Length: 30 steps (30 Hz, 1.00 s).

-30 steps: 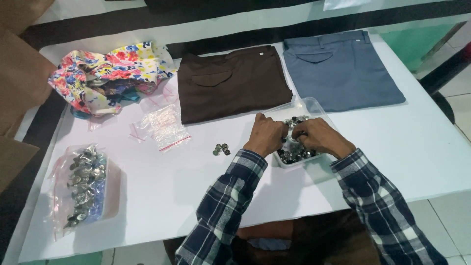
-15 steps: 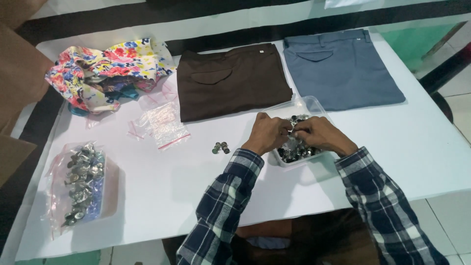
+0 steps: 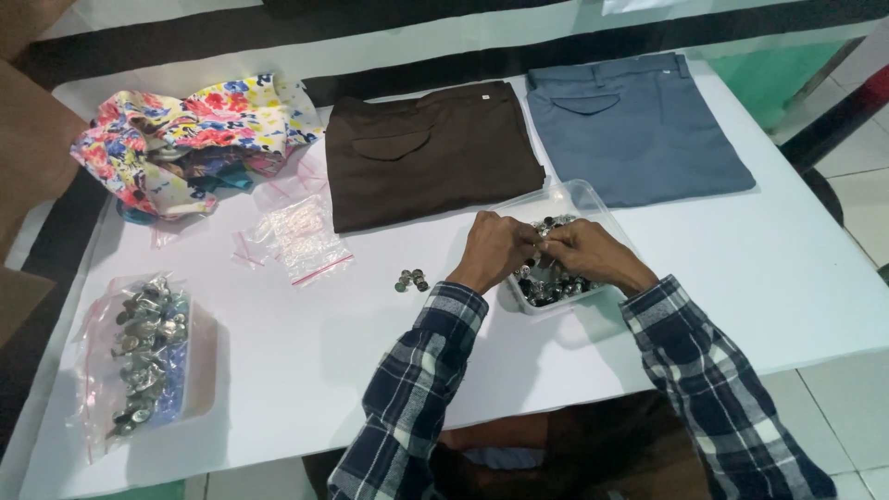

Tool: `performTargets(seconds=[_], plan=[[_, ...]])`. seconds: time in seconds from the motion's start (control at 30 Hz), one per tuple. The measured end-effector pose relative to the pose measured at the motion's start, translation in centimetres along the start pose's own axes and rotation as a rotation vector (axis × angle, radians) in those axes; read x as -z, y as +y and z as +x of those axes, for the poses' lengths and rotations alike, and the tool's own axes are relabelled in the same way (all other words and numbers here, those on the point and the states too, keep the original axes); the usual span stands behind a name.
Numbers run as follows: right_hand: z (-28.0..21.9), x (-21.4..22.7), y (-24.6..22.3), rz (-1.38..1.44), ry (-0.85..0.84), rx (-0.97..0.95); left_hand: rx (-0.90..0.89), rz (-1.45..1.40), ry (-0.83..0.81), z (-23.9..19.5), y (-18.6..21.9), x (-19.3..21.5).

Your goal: The person sorts small metal buttons from a plastic container onto a white table, then places them into small clear plastic bags. They repeat this process multiple times, handling the buttons by hand and sealing each bag after filling it.

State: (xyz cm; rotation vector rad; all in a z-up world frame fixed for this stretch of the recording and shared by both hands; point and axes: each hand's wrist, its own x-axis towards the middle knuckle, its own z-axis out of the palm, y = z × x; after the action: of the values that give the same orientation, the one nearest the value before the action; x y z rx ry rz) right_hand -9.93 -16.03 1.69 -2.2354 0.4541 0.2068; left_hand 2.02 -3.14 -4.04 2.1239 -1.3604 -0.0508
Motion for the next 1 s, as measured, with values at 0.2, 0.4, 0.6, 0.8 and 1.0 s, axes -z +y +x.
performTargets(seconds=[0.2, 0.4, 0.6, 0.8, 1.0], plan=[[-1.1, -1.0, -1.6, -0.021, 0.035, -0.005, 0.057, -0.015, -0.002, 0.0, -0.3, 0.6], [0.6, -2.0, -1.4, -0.486, -0.045, 0.15, 0.131, -0.347, 0.142, -0.3, -0.4, 1.3], [1.7, -3.8, -0.1, -0.695, -0.015, 0.248, 0.147, -0.413, 0.192, -0.4, -0.9, 0.4], [2.1, -3.8, 0.6, -0.773, -0.043, 0.198, 0.081, -0.26, 0.351, -0.9, 0.0, -2.6], [3.8, -4.3, 2.7, -0.86, -0.078, 0.129, 0.075, -0.206, 0.388, -0.5, -0.4, -3.5]])
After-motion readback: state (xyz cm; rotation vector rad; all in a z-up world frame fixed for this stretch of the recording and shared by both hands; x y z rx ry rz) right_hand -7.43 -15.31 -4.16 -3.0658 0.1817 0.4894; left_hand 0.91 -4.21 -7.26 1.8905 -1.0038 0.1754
